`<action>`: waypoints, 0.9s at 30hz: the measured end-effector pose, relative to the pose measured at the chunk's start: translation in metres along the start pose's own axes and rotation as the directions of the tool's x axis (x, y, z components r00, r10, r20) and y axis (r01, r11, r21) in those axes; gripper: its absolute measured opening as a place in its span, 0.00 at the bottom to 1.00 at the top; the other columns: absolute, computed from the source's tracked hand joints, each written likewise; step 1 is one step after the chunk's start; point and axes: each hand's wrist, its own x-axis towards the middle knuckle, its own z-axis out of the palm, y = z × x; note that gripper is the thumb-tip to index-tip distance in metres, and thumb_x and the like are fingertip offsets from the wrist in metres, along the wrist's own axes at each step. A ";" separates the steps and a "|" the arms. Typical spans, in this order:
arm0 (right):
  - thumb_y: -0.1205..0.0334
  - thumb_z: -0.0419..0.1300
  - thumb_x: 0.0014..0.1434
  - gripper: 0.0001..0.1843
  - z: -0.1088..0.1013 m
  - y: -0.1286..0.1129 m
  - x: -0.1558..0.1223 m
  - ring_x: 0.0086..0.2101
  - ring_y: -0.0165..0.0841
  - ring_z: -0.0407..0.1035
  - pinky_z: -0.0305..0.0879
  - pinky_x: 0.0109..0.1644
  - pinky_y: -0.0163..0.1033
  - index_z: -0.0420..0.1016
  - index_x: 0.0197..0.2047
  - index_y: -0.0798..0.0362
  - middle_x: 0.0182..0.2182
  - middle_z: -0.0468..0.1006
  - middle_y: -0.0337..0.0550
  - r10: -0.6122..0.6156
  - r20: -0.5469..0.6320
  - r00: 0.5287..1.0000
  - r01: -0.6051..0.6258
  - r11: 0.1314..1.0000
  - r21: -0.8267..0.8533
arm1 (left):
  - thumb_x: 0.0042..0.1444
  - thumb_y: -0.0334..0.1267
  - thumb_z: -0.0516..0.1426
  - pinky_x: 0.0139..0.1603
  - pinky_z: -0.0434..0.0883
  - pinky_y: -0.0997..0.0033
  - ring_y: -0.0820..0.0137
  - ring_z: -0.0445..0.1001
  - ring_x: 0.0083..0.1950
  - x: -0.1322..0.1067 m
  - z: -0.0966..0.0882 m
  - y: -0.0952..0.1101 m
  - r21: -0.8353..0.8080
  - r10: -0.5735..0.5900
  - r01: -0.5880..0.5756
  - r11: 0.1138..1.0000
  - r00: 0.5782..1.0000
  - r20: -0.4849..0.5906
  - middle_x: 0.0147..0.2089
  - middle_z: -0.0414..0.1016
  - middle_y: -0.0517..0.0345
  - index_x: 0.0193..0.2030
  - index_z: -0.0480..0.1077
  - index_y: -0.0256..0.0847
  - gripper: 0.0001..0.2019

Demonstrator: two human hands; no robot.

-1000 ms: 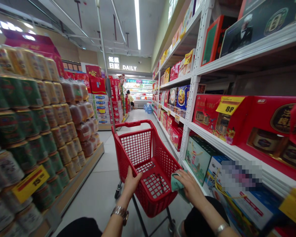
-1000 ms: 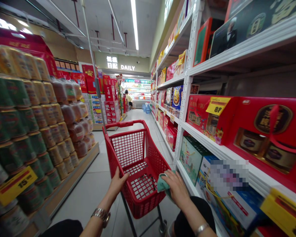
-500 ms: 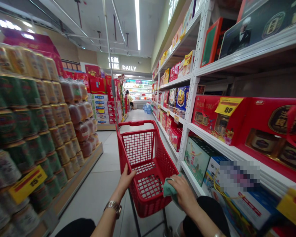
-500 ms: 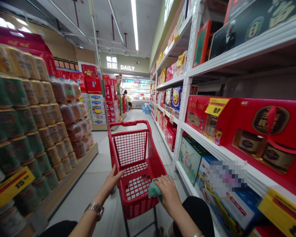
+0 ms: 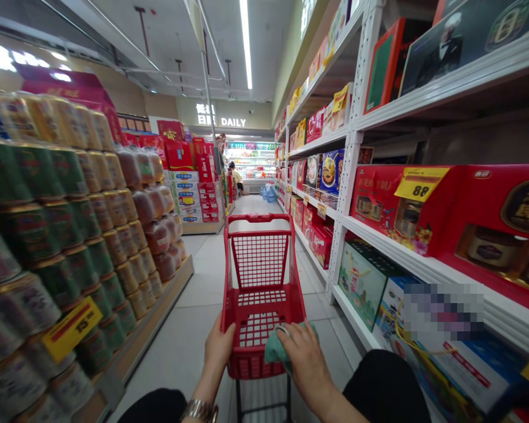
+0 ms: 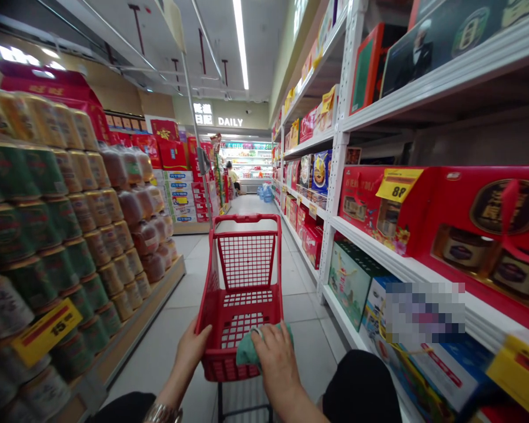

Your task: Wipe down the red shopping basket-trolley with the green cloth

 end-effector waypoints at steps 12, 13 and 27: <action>0.76 0.57 0.65 0.26 -0.019 0.008 0.001 0.57 0.40 0.74 0.65 0.67 0.52 0.75 0.62 0.43 0.58 0.81 0.44 -0.113 0.047 0.992 0.113 0.994 0.012 | 0.52 0.17 0.53 0.38 0.77 0.79 0.69 0.85 0.42 -0.007 -0.005 0.011 -0.175 -0.045 0.047 0.983 0.999 0.015 0.50 0.86 0.56 0.67 0.71 0.41 0.35; 0.76 0.57 0.65 0.28 -0.023 0.011 -0.001 0.58 0.40 0.73 0.65 0.67 0.52 0.74 0.63 0.43 0.59 0.80 0.44 -0.125 0.062 0.990 0.124 0.992 0.018 | 0.52 0.17 0.53 0.38 0.77 0.80 0.69 0.85 0.42 -0.009 -0.005 0.012 -0.174 -0.044 0.044 0.984 0.999 0.007 0.49 0.86 0.55 0.66 0.72 0.41 0.35; 0.78 0.53 0.62 0.32 -0.076 0.051 0.013 0.57 0.39 0.73 0.75 0.61 0.47 0.77 0.63 0.44 0.61 0.78 0.48 0.082 0.073 0.994 -0.088 0.992 0.094 | 0.53 0.22 0.55 0.47 0.78 0.77 0.66 0.84 0.52 -0.021 -0.004 0.012 -0.160 -0.051 0.052 0.986 0.999 0.010 0.55 0.84 0.56 0.67 0.72 0.44 0.34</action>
